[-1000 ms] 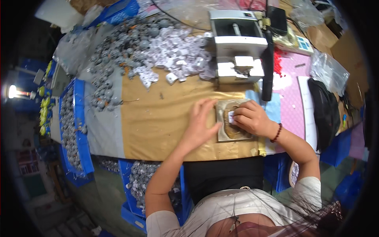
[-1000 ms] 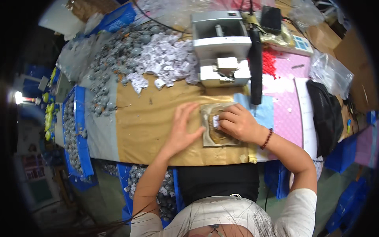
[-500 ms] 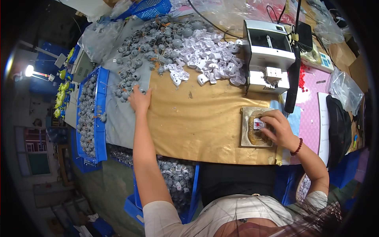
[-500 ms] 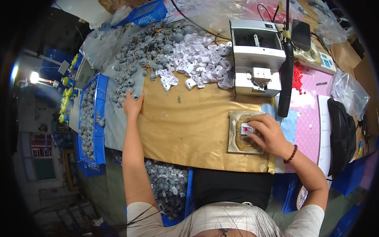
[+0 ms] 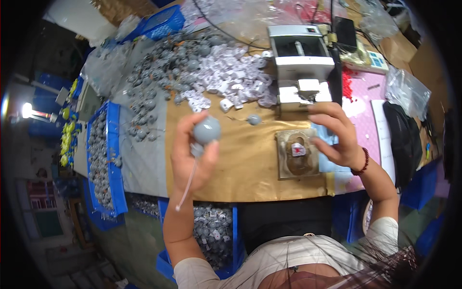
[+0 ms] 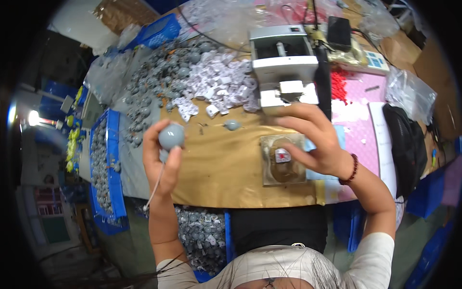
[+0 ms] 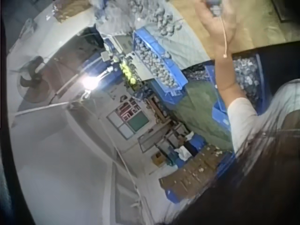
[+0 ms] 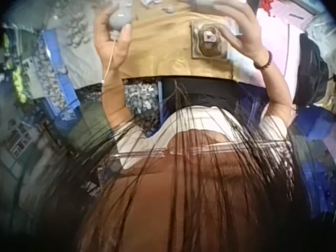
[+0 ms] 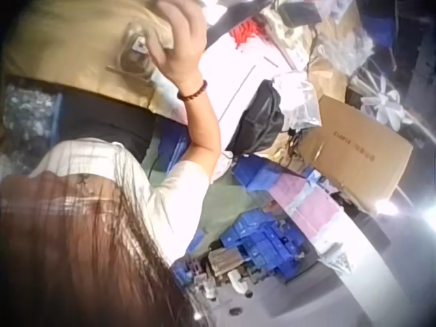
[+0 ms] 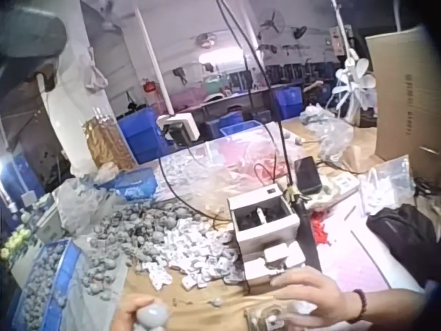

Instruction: Assembling small plastic components on a workbench using a pneumatic screwdriver and manual tools.

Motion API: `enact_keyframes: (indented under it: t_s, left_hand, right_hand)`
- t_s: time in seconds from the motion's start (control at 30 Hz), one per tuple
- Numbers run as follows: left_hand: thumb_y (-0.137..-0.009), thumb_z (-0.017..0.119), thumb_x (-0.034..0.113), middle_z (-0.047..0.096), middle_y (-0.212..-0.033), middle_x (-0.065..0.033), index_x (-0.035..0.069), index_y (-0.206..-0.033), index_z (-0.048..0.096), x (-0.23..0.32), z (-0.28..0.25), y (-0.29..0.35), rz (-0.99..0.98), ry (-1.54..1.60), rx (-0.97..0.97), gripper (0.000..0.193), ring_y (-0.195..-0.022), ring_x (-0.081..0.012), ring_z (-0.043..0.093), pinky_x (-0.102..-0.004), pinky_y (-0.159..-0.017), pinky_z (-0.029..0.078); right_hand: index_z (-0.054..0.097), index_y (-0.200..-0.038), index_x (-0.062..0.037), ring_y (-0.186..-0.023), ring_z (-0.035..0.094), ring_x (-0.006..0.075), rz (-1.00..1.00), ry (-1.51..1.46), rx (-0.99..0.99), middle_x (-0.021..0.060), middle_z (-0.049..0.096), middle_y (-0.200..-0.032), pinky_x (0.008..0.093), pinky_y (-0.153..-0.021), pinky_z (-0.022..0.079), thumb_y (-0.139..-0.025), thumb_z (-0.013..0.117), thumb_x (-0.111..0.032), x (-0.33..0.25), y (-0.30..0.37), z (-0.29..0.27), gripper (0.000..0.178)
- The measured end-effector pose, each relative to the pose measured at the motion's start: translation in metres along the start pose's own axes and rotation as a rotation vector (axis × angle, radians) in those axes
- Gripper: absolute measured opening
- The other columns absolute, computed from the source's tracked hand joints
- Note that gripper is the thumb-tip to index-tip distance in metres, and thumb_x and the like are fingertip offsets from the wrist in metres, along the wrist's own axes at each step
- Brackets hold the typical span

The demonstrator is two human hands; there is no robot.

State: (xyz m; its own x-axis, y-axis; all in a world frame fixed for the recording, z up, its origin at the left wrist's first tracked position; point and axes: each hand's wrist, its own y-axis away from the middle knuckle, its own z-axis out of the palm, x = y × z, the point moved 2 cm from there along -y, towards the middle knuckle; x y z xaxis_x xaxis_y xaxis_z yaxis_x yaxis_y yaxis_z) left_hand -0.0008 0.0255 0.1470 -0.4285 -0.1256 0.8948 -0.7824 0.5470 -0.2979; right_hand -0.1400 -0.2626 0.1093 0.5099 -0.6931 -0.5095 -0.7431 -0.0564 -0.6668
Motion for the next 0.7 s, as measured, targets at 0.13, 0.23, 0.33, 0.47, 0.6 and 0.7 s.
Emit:
enact_keyframes:
  t_s: [0.13,0.23,0.33,0.47,0.6,0.7]
  left_hand:
    - [-0.085,0.064,0.004,0.052,-0.130,-0.0192,0.004,-0.133,0.044,0.018,0.047,0.015,0.120,0.252,-0.242,0.051,-0.104,-0.0224,0.063,-0.0339,-0.089,0.052]
    - [-0.084,0.064,0.002,0.050,-0.133,-0.0224,0.005,-0.130,0.043,0.023,0.068,0.024,0.061,0.466,-0.304,0.050,-0.106,-0.0256,0.063,-0.0361,-0.089,0.053]
    - [-0.087,0.062,0.000,0.048,-0.132,-0.0204,0.006,-0.129,0.042,-0.001,0.081,0.041,-0.017,0.560,-0.273,0.048,-0.109,-0.0250,0.062,-0.0338,-0.087,0.053]
    - [-0.090,0.056,-0.007,0.047,-0.129,-0.0139,0.006,-0.128,0.041,-0.043,0.102,0.070,-0.311,0.649,-0.338,0.043,-0.114,-0.0189,0.058,-0.0307,-0.090,0.050]
    - [-0.094,0.059,-0.001,0.047,-0.129,-0.0118,0.006,-0.124,0.043,-0.070,0.129,0.100,-0.459,0.654,-0.387,0.035,-0.112,-0.0171,0.057,-0.0292,-0.088,0.050]
    - [-0.089,0.066,0.002,0.048,-0.123,-0.0131,0.005,-0.116,0.047,-0.076,0.140,0.111,-0.382,0.457,-0.416,0.033,-0.110,-0.0215,0.056,-0.0323,-0.090,0.048]
  right_hand:
    - [0.057,-0.133,-0.0010,-0.117,0.061,0.0351,0.039,-0.211,-0.150,0.0203,0.062,-0.126,0.0441,-0.099,0.049,-0.085,0.076,-0.010,-0.018,-0.026,0.016,0.052]
    - [0.058,-0.133,-0.0004,-0.101,0.068,0.0208,0.376,-0.507,-0.413,0.0131,0.069,-0.112,0.0350,-0.086,0.055,-0.094,0.070,-0.011,-0.007,-0.007,0.022,0.042]
    - [0.059,-0.130,-0.0004,-0.078,0.065,0.0057,0.807,-0.937,-0.363,0.0038,0.070,-0.099,0.0230,-0.066,0.053,-0.097,0.067,-0.009,0.000,0.023,0.026,0.035]
    - [0.064,-0.123,-0.0024,-0.065,0.058,0.0033,0.949,-1.198,-0.374,0.0031,0.071,-0.094,0.0198,-0.054,0.047,-0.096,0.067,-0.005,0.006,0.044,0.020,0.028]
    - [0.067,-0.116,-0.0037,-0.063,0.061,0.0088,0.846,-0.868,-0.377,0.0048,0.072,-0.089,0.0233,-0.053,0.047,-0.094,0.069,-0.005,0.009,0.057,0.026,0.023]
    - [0.067,-0.111,-0.0037,-0.066,0.067,0.0215,0.235,-0.163,-0.274,0.0094,0.070,-0.083,0.0322,-0.058,0.053,-0.091,0.071,-0.006,0.017,0.066,0.037,0.021]
